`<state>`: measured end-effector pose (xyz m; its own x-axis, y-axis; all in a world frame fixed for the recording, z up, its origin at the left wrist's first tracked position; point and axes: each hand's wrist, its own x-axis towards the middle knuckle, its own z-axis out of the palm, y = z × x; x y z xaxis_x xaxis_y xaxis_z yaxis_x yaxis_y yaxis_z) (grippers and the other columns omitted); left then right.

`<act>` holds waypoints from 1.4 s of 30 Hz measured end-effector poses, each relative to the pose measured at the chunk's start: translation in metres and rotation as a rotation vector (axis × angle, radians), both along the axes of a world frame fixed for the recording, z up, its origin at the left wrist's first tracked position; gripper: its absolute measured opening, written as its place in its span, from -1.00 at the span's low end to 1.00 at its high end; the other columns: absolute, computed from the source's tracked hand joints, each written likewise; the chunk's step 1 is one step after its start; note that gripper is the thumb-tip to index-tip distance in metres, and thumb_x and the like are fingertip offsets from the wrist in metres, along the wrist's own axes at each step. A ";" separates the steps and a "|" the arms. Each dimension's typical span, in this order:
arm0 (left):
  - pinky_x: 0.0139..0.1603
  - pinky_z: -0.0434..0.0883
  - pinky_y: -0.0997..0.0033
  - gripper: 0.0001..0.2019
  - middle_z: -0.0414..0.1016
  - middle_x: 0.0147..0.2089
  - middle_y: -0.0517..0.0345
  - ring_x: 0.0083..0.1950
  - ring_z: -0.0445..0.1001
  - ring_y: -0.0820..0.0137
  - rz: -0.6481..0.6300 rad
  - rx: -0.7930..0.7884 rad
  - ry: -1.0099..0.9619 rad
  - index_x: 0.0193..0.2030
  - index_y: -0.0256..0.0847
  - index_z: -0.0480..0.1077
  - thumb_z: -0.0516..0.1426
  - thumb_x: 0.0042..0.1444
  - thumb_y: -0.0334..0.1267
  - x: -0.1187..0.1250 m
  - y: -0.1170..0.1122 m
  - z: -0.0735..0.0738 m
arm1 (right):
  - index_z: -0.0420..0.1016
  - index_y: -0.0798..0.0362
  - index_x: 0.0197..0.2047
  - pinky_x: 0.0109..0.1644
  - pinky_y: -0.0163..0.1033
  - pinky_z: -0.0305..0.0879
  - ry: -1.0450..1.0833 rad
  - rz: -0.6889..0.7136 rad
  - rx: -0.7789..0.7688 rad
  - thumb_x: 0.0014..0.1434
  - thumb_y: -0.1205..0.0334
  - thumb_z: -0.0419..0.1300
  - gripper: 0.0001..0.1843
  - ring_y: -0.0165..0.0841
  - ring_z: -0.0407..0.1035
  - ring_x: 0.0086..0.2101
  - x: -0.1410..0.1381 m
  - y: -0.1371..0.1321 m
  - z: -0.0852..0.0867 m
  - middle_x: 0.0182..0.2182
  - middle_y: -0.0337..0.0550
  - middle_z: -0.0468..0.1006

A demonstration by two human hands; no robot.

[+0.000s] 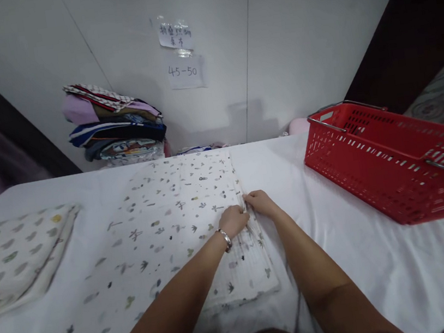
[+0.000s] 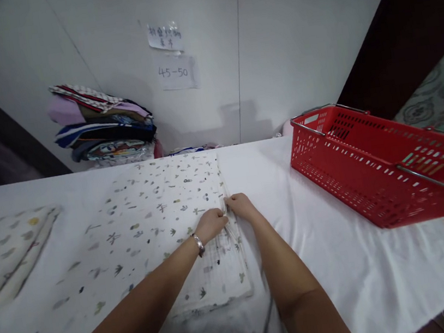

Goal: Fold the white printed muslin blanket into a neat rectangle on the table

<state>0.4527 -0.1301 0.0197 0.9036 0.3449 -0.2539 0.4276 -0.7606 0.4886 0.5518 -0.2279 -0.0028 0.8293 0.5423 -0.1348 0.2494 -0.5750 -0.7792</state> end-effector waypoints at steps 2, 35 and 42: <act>-0.49 0.14 0.45 -0.87 0.46 -0.48 0.14 -0.41 0.39 0.41 -0.005 -0.005 -0.009 -0.53 -0.20 0.37 0.03 -0.08 -0.28 0.001 -0.001 0.002 | 0.37 0.14 -0.63 -0.53 -0.38 0.01 0.058 0.024 0.044 0.08 -0.01 0.05 -0.57 -0.50 0.12 -0.63 -0.001 0.000 0.000 -0.75 -0.31 0.26; -0.21 0.27 0.43 -0.74 0.36 -0.09 0.12 -0.14 0.38 0.39 -0.230 0.147 -0.154 -0.10 -0.08 0.38 -0.07 0.16 -0.25 -0.032 -0.022 -0.006 | 0.31 0.10 -0.63 -0.66 -0.39 -0.06 0.260 0.118 -0.078 0.06 0.02 0.16 -0.62 -0.55 0.02 -0.74 -0.010 -0.032 0.014 -0.83 -0.38 0.17; -0.15 0.29 0.39 -0.73 0.31 -0.09 0.06 -0.08 0.34 0.34 -0.286 0.178 -0.154 -0.06 -0.13 0.35 -0.07 0.15 -0.27 -0.039 -0.022 -0.005 | 0.34 0.10 -0.51 -0.69 -0.43 -0.07 0.414 0.185 0.041 0.05 0.14 0.16 -0.78 -0.58 0.06 -0.74 -0.026 -0.051 0.012 -0.71 -0.39 0.32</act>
<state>0.4138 -0.1517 0.0147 0.9929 0.0993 -0.0659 0.1170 -0.9174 0.3803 0.5254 -0.2793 0.0092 0.5982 0.6884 -0.4102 0.0075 -0.5167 -0.8561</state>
